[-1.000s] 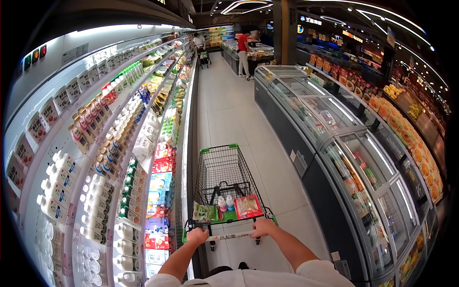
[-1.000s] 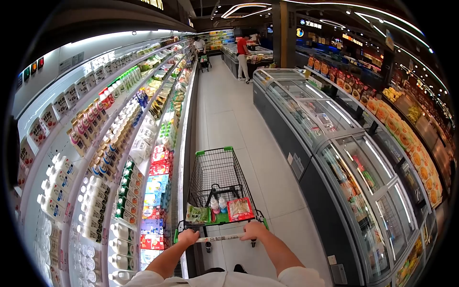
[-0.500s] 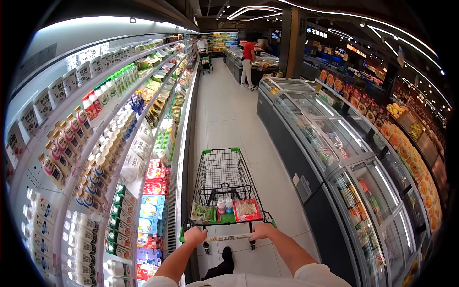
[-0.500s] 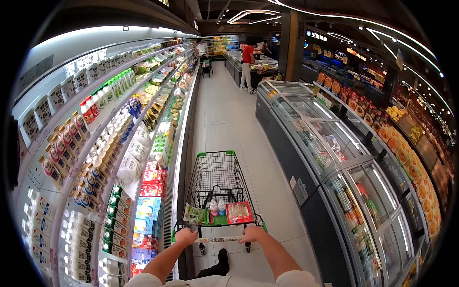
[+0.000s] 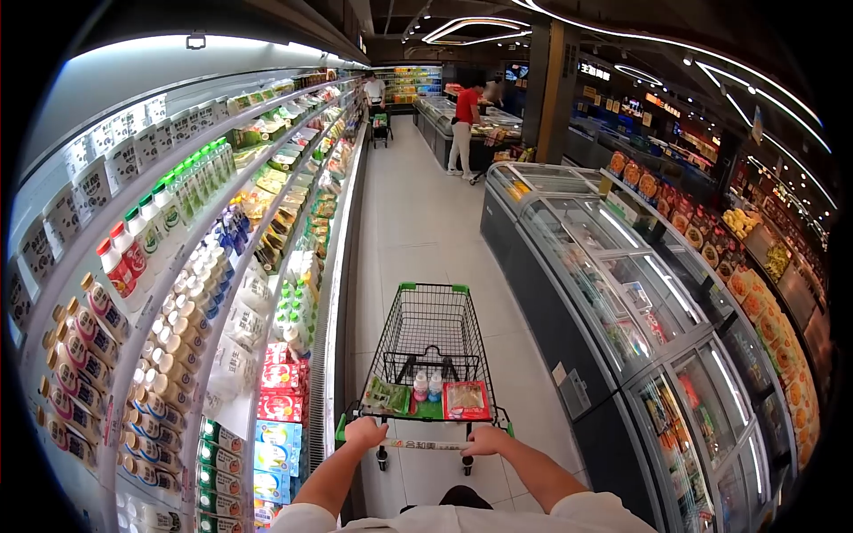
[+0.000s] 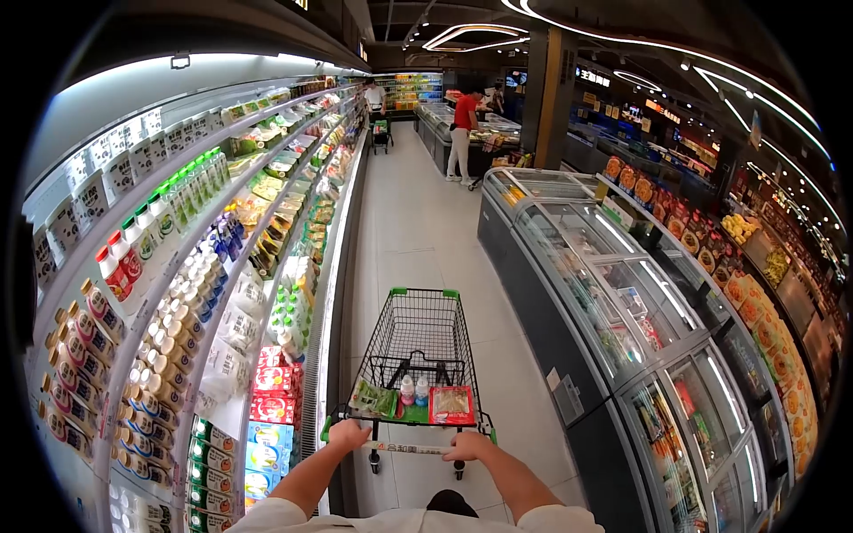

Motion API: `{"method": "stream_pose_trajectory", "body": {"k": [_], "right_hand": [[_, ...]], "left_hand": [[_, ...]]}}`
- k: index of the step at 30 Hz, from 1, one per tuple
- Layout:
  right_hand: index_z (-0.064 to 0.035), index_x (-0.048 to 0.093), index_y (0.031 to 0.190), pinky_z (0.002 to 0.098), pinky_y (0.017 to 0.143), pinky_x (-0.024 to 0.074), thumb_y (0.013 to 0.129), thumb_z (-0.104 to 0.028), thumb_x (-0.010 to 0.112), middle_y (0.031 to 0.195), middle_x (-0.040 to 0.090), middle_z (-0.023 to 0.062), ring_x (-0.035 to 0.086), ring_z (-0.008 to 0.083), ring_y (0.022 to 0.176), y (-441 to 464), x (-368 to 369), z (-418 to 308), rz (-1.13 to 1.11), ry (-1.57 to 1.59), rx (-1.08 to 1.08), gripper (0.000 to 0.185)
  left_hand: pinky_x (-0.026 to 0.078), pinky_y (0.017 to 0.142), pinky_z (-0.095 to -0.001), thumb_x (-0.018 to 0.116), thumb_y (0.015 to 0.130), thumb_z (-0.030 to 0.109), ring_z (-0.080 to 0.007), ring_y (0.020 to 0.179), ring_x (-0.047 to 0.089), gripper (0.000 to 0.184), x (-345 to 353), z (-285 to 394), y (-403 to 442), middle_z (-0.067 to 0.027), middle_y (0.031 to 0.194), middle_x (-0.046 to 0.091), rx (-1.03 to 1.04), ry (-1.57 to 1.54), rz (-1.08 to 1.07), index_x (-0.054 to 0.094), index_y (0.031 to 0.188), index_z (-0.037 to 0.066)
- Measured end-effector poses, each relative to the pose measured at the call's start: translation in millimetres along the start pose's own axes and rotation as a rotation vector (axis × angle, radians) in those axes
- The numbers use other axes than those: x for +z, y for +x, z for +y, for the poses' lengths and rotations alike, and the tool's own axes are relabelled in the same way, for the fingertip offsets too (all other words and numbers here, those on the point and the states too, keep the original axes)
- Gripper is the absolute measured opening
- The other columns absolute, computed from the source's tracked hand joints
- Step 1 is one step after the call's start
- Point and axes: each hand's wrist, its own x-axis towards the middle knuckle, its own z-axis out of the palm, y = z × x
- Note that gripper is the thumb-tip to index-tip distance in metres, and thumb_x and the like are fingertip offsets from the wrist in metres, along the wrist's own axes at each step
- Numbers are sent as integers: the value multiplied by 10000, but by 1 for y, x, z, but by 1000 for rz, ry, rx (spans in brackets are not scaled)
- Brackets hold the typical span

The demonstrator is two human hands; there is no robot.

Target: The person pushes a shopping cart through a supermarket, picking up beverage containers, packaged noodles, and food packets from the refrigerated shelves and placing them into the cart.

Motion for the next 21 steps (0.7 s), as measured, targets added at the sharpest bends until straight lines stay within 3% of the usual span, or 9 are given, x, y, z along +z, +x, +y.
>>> {"method": "stream_pose_trajectory", "body": {"k": [2, 6, 15, 21], "right_hand": [[-36, 848, 1133, 491, 908, 607, 796, -728, 750, 1078, 812, 225, 769, 389, 1010, 33, -18, 17, 49, 2, -33, 776], [-58, 843, 1197, 481, 947, 613, 803, -726, 747, 1134, 821, 209, 777, 380, 1050, 93, -76, 45, -9, -8, -12, 782], [-101, 861, 1165, 470, 910, 621, 781, -722, 769, 1080, 832, 174, 784, 354, 1003, 211, -202, 108, 96, -24, -25, 735], [-87, 853, 1155, 482, 920, 623, 753, -701, 779, 1097, 828, 176, 780, 361, 1020, 286, -285, 141, 48, -1, 9, 737]], "left_hand": [[616, 972, -498, 630, 958, 641, -371, 1138, 786, 637, -16, 10, 40, -176, 1184, 830, 6, 2, 1, 856, 1137, 73], [615, 976, -496, 616, 962, 635, -372, 1140, 785, 639, -43, 32, 115, -181, 1186, 829, 14, -11, 21, 856, 1123, 65], [611, 982, -494, 584, 950, 625, -383, 1159, 778, 660, -112, 90, 277, -193, 1200, 824, -11, -1, -22, 853, 1134, 51], [609, 994, -493, 591, 948, 621, -378, 1163, 778, 658, -145, 119, 376, -196, 1209, 823, -47, -2, -39, 853, 1155, 54]]}}
